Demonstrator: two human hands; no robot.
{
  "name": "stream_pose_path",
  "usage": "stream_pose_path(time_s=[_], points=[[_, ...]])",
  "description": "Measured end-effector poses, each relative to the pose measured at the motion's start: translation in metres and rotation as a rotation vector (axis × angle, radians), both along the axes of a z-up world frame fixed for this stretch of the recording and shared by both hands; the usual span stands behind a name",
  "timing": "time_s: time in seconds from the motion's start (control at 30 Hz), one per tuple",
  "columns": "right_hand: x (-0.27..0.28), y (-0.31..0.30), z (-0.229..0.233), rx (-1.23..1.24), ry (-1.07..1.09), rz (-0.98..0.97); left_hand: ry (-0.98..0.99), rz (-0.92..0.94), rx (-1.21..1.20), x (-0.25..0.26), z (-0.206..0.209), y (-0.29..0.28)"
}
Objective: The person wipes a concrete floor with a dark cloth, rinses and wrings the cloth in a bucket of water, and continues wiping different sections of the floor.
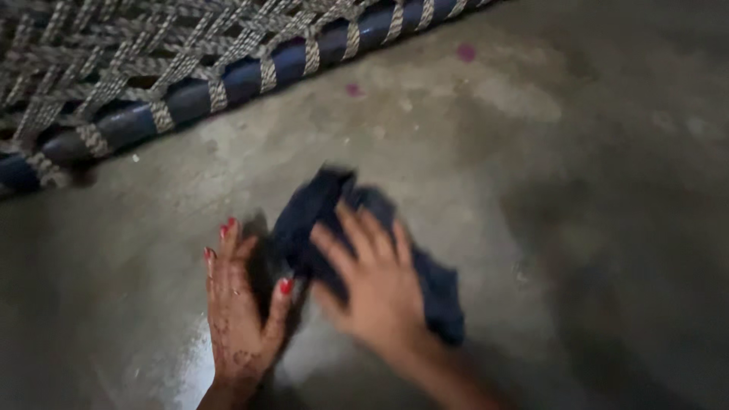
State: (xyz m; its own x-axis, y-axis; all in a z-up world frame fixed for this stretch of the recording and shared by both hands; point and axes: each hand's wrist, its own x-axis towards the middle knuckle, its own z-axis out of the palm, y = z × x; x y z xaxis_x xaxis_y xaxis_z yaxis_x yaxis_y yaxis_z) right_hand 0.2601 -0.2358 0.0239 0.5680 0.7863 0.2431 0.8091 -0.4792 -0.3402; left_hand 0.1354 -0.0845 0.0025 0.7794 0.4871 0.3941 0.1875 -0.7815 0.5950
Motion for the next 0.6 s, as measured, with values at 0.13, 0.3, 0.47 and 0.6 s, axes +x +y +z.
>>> stream_pose_path(time_s=[0.13,0.3,0.47,0.6], points=[[-0.066,-0.049,0.008,-0.004,0.074,0.146,-0.185,0.068,-0.175,-0.005,-0.011,0.005],[-0.077,-0.046,0.009,-0.036,0.072,0.129,-0.281,0.065,-0.240,-0.008,-0.014,0.007],[-0.026,0.010,-0.005,-0.010,0.007,0.052,-0.252,0.083,-0.231,-0.006,-0.015,0.006],[0.057,0.049,-0.010,0.001,-0.110,-0.077,-0.141,0.065,-0.176,-0.008,-0.007,0.004]])
